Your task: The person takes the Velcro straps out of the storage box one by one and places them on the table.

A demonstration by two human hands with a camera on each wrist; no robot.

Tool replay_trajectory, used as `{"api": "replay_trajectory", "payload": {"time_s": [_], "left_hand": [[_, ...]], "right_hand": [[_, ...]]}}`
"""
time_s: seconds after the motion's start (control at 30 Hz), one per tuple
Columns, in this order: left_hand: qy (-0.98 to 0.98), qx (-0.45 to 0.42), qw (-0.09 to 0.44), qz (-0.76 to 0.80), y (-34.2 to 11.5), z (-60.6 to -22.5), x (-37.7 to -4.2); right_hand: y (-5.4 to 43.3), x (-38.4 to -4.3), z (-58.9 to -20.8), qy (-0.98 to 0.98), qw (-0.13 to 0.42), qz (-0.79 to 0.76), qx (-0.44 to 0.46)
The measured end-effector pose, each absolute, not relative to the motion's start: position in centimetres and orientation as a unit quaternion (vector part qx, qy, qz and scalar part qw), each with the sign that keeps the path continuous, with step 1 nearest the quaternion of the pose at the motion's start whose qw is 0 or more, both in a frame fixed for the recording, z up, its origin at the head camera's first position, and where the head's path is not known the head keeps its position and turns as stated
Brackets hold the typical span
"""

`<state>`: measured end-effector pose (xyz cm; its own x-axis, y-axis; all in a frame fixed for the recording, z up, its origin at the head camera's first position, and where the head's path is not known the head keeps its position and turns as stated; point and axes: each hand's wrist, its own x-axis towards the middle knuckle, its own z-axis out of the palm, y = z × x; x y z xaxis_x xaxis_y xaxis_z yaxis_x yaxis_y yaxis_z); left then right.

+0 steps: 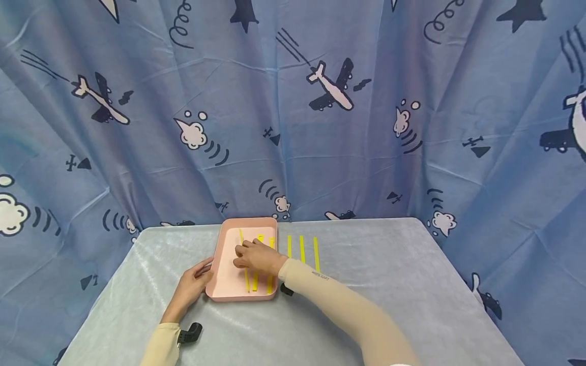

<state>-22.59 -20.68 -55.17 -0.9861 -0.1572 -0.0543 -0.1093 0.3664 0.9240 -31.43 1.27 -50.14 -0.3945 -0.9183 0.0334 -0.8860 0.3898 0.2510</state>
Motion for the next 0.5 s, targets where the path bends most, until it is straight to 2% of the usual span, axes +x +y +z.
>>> {"api": "replay_trajectory", "payload": {"time_s": [0.13, 0.27, 0.5], "left_hand": [[-0.827, 0.079, 0.022, -0.557, -20.7, -55.2, -22.5], [-0.822, 0.074, 0.023, -0.564, -20.8, -55.0, -22.5], [-0.826, 0.067, 0.026, -0.560, -20.8, -55.0, -22.5]], "right_hand": [[1.6, -31.2, -49.5, -0.828, 0.126, -0.044, 0.545], [1.9, -31.2, -49.0, -0.830, 0.145, -0.003, 0.538], [2.7, -30.9, -48.2, -0.854, 0.126, 0.039, 0.503]]}}
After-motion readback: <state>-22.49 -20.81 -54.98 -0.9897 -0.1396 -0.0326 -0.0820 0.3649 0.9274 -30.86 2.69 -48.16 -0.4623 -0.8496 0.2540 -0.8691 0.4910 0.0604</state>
